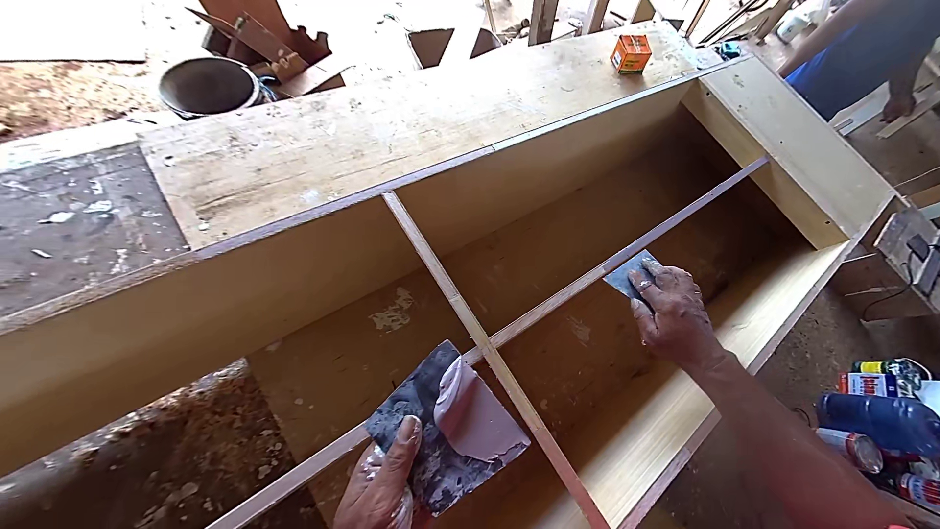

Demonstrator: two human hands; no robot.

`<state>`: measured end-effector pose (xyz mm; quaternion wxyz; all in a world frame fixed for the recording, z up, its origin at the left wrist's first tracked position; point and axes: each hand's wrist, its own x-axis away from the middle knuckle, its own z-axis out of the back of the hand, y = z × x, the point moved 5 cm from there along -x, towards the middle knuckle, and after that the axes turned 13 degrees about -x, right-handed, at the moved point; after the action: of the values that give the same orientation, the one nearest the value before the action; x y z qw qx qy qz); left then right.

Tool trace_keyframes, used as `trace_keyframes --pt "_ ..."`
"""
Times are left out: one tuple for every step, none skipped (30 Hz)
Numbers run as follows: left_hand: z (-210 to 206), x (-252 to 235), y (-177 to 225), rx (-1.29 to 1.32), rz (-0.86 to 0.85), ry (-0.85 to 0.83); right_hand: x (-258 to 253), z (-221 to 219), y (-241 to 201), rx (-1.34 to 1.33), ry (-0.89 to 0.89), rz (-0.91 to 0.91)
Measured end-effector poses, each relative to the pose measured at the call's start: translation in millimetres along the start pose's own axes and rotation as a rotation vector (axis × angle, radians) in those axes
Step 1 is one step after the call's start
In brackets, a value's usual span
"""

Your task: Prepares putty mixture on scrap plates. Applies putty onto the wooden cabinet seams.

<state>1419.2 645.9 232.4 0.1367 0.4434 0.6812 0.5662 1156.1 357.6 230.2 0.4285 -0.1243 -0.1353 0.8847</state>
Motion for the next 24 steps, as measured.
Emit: trace_keyframes --pt "-1.0 0.8 0.5 -0.004 0.002 0.008 -0.9 -5.8 -10.3 -0.006 0.002 0.011" --pt "-1.8 2.1 1.4 -0.014 0.003 0.023 -2.4 -11.7 -19.1 -0.007 -0.005 0.016" --pt "-2.0 3.6 1.7 -0.015 0.004 0.028 -4.2 -17.0 -25.5 -0.003 -0.007 0.016" --pt "-1.8 5.1 1.9 -0.009 0.003 0.026 -5.9 -21.6 -29.6 0.001 -0.012 0.011" --pt "-0.9 6.2 1.8 0.0 0.0 0.017 -7.7 -25.8 -31.7 0.01 -0.023 0.002" --pt "0.4 7.2 1.8 0.009 -0.006 0.01 -8.7 -29.9 -32.6 0.02 -0.034 -0.009" --pt "2.0 8.0 1.8 0.013 -0.01 0.002 -8.0 -33.5 -33.0 0.027 -0.043 -0.021" --pt "3.7 8.5 1.5 0.015 -0.015 -0.004 -6.0 -35.7 -32.9 0.033 -0.051 -0.03" --pt "5.4 9.1 1.1 0.013 -0.017 -0.003 -3.1 -35.9 -32.7 0.041 -0.059 -0.036" --pt "6.9 9.8 1.1 0.01 -0.018 -0.001 0.4 -34.0 -32.5 0.045 -0.07 -0.042" --pt "8.2 10.4 1.7 0.009 -0.019 0.006 3.6 -30.0 -31.9 0.047 -0.093 -0.054" --pt "9.0 11.3 2.8 0.009 -0.022 0.014 7.3 -25.3 -30.7 0.047 -0.116 -0.07" --pt "9.8 12.0 4.1 0.012 -0.024 0.018 11.5 -21.5 -29.7 0.048 -0.115 -0.072" --pt "10.4 12.3 5.1 0.015 -0.025 0.017 15.3 -18.8 -30.1 0.05 -0.088 -0.059" --pt "10.6 12.3 5.5 0.02 -0.024 0.014 17.3 -16.8 -33.1 0.044 -0.046 -0.036" --pt "10.4 12.8 5.2 0.027 -0.02 0.017 17.3 -16.3 -38.7 0.034 -0.011 -0.014" --pt "10.2 13.4 4.4 0.029 -0.012 0.025 16.2 -18.1 -45.9 0.02 0.012 -0.001" --pt "10.2 13.8 3.2 0.028 -0.005 0.028 13.8 -22.4 -53.1 0.009 0.025 0.009" --pt "9.9 14.1 2.4 0.03 0.0 0.033 10.5 -28.5 -59.2 0.001 0.029 0.01" --pt "9.7 14.5 1.7 0.03 0.004 0.033 7.2 -35.3 -63.7 0.0 0.021 0.0" --pt "9.3 14.7 1.0 0.028 0.007 0.029 4.6 -41.4 -66.3 0.006 0.0 -0.019" --pt "9.1 14.9 0.4 0.031 0.008 0.023 3.4 -45.8 -67.2 0.017 -0.018 -0.034" --pt "9.3 15.4 0.4 0.035 0.007 0.019 4.2 -48.1 -67.3 0.028 -0.032 -0.042" --pt "10.1 16.2 0.5 0.041 0.005 0.015 7.0 -48.2 -66.5 0.038 -0.051 -0.046"
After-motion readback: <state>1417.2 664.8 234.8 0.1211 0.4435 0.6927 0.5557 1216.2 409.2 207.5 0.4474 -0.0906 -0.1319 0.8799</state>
